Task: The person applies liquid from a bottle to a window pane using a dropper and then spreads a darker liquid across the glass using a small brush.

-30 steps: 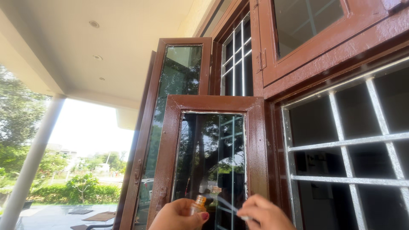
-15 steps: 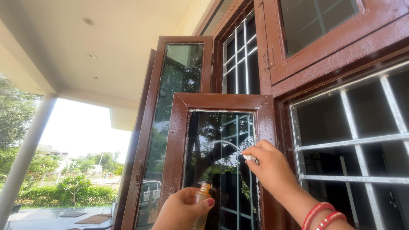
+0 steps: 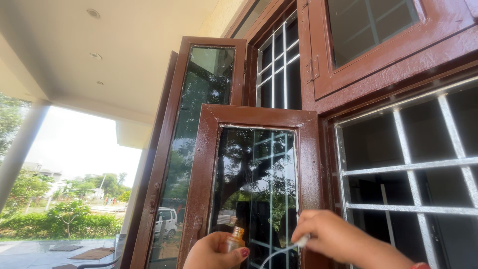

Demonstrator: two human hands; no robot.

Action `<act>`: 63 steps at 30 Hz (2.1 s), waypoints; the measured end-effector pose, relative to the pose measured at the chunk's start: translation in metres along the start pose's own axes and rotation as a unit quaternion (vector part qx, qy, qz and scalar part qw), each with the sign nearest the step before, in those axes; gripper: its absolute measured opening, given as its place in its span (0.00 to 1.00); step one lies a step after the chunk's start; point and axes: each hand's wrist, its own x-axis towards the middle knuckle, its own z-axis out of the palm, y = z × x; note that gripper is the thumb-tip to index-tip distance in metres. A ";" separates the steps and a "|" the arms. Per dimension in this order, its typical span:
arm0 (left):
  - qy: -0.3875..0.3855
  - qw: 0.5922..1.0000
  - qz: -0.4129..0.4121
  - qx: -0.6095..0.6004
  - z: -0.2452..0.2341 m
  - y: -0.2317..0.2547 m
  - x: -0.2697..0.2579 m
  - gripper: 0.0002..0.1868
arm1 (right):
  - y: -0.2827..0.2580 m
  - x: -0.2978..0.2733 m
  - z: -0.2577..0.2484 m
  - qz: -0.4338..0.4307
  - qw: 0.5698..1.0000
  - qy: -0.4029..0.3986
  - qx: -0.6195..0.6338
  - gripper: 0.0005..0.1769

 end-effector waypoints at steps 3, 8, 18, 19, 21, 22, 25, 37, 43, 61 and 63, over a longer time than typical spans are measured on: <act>-0.007 0.999 -0.002 0.031 0.001 -0.005 -0.001 0.30 | 0.007 -0.002 -0.018 0.069 0.994 0.075 0.047 0.13; -0.056 0.979 0.055 0.186 0.002 -0.012 0.010 0.36 | 0.004 -0.010 -0.048 0.122 0.956 0.164 0.211 0.15; -0.009 0.956 0.031 0.291 0.000 0.001 -0.013 0.41 | -0.028 -0.015 -0.051 0.133 0.952 0.139 0.239 0.16; -0.009 0.958 0.022 0.287 -0.001 0.003 -0.016 0.41 | -0.029 -0.014 -0.052 0.135 0.951 0.139 0.241 0.16; -0.009 0.959 0.012 0.283 -0.004 0.006 -0.022 0.41 | -0.031 -0.013 -0.053 0.136 0.950 0.139 0.242 0.16; -0.004 0.959 0.011 0.282 -0.005 0.007 -0.025 0.40 | -0.032 -0.013 -0.055 0.134 0.950 0.143 0.242 0.16; 0.003 0.962 0.008 0.274 -0.007 0.010 -0.034 0.39 | -0.037 -0.010 -0.056 0.143 0.951 0.140 0.236 0.16; 0.020 0.967 0.145 0.210 0.003 0.042 -0.057 0.36 | -0.048 0.007 -0.033 0.070 0.967 0.065 0.236 0.17; 0.033 0.959 0.193 0.206 0.008 0.058 -0.055 0.37 | -0.059 0.016 -0.024 0.022 0.970 0.030 0.238 0.19; -0.012 0.956 0.220 0.194 0.004 0.069 -0.060 0.35 | -0.075 0.012 -0.015 0.069 0.952 0.047 0.293 0.14; -0.009 0.949 0.231 0.214 0.003 0.069 -0.063 0.34 | -0.072 0.010 -0.011 0.074 0.949 0.049 0.303 0.12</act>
